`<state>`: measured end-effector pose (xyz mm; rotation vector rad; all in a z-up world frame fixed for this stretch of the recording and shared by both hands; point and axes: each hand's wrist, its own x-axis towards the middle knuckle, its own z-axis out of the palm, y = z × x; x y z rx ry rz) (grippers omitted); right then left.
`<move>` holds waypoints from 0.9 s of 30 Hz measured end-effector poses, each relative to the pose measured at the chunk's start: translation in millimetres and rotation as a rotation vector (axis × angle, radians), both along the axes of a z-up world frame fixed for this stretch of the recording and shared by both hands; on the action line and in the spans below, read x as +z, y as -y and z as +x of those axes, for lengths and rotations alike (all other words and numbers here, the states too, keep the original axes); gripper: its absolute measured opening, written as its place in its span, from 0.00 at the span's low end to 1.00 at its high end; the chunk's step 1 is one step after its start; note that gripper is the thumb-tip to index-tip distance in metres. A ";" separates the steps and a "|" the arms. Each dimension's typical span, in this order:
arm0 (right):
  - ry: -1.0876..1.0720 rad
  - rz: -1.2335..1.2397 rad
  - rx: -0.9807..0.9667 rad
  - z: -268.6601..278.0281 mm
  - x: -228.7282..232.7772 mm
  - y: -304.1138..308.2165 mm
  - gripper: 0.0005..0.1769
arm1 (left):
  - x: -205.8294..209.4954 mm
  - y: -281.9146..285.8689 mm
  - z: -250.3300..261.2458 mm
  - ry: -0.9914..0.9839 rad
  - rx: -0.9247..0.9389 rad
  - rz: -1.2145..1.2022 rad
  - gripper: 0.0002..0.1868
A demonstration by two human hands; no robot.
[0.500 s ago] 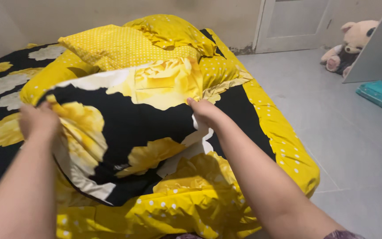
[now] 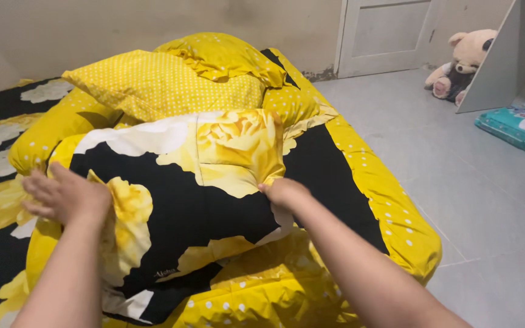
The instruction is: The person straightens and arranges yellow and black floral bedding and multiple yellow polka-dotted pillows on a bed. They smooth the duvet, reposition and fluff the pillows, and align the bedding edges to tidy the bed surface.
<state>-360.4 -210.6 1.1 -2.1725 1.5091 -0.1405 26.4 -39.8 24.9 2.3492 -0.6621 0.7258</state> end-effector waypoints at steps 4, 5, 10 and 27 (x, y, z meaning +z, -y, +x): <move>-0.063 -0.120 -0.083 15.6 79.1 -11.0 0.39 | 38.7 11.9 -41.3 0.084 -0.252 0.000 0.37; -0.075 -0.209 -0.077 25.2 96.9 -15.7 0.44 | 49.8 19.7 -56.1 0.074 -0.287 0.017 0.37; 0.229 -0.504 0.044 90.3 144.6 -42.7 0.43 | 78.8 58.4 -125.9 -0.027 -0.309 0.224 0.38; 0.062 -0.159 0.052 159.3 43.0 14.9 0.48 | -7.5 120.1 -88.8 -0.514 -0.202 0.508 0.49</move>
